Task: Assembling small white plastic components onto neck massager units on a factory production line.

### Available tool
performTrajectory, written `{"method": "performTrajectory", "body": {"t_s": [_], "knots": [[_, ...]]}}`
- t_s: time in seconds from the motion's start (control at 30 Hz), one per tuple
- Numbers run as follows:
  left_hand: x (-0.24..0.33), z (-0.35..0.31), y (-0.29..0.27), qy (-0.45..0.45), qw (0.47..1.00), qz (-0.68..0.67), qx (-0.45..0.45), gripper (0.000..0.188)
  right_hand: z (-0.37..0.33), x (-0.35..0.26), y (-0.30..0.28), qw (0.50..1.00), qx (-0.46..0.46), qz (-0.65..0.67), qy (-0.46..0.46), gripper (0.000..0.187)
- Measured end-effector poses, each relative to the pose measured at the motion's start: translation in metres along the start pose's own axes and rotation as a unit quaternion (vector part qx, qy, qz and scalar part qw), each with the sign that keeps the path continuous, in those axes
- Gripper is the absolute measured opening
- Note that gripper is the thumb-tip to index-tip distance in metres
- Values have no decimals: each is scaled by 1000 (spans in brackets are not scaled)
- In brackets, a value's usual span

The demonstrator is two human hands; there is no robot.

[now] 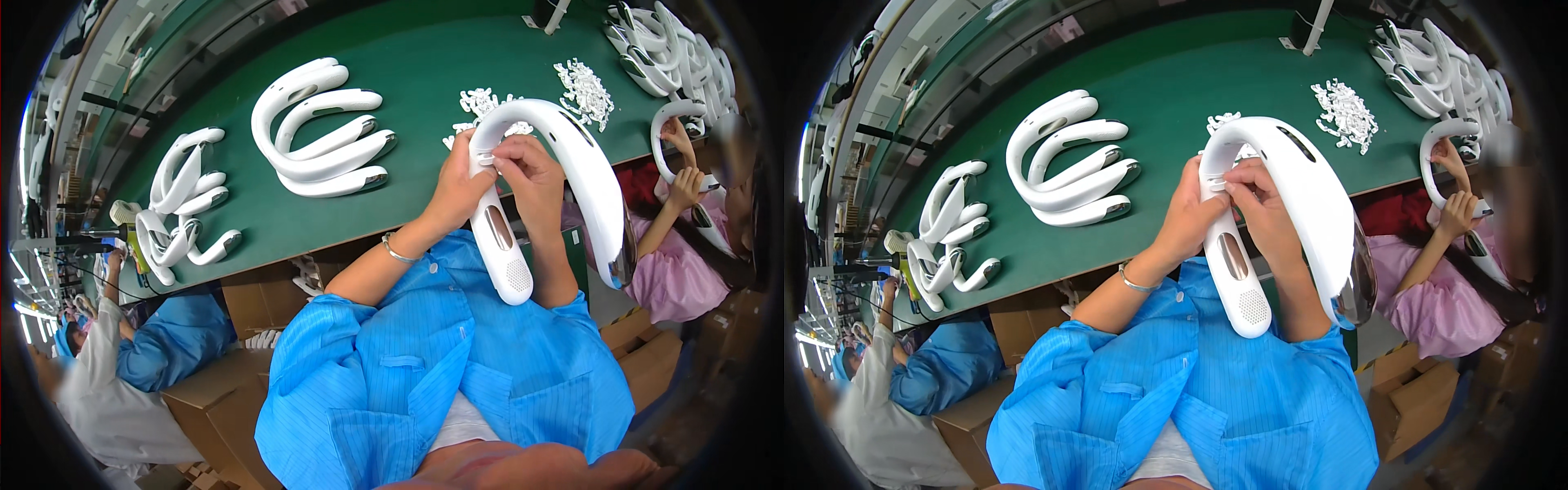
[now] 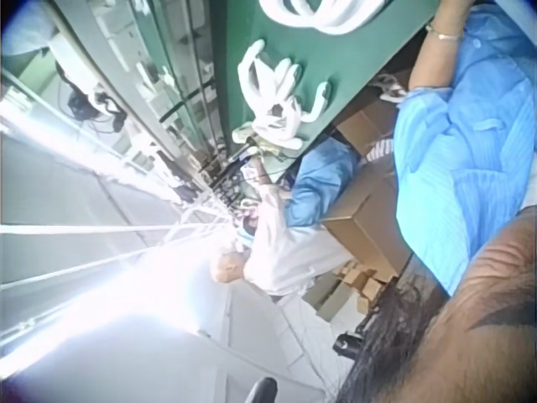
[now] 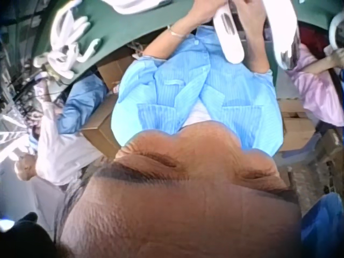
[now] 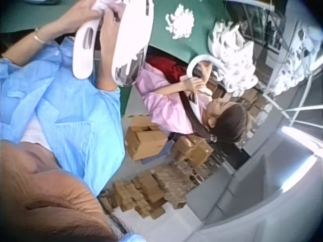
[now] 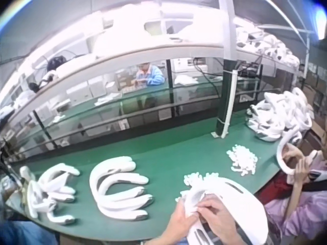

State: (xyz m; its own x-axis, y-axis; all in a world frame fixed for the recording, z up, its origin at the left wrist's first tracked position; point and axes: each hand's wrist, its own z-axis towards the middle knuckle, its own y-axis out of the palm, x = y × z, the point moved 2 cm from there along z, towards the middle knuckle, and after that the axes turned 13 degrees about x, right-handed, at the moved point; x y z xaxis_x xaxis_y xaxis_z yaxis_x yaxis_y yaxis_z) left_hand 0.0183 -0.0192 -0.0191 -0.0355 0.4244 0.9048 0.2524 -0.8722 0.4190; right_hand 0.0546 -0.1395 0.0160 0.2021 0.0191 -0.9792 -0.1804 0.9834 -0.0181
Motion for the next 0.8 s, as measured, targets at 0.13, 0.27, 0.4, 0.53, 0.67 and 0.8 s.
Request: {"method": "performTrajectory", "body": {"t_s": [0.13, 0.27, 0.4, 0.53, 0.67, 0.8], "knots": [[9, -7, 5, 28, 999, 6, 28, 45, -8, -9, 6, 999, 35, 34, 16, 12], [9, -8, 4, 101, 994, -9, 29, 44, -18, 5, 8, 997, 76, 22, -12, 14], [14, -10, 1, 170, 982, 72, 22, 43, -22, -12, 10, 995, 94, -3, -17, 13], [25, -16, 4, 157, 985, 78, 13, 42, -19, -10, 5, 994, 70, 37, 77, 19], [24, -19, 6, 148, 986, 71, 13, 36, -18, -4, 0, 987, 67, 96, 111, 31], [15, -15, 3, 221, 973, 53, 49, 29, -9, -13, 10, 998, 30, 56, 21, 23]]}}
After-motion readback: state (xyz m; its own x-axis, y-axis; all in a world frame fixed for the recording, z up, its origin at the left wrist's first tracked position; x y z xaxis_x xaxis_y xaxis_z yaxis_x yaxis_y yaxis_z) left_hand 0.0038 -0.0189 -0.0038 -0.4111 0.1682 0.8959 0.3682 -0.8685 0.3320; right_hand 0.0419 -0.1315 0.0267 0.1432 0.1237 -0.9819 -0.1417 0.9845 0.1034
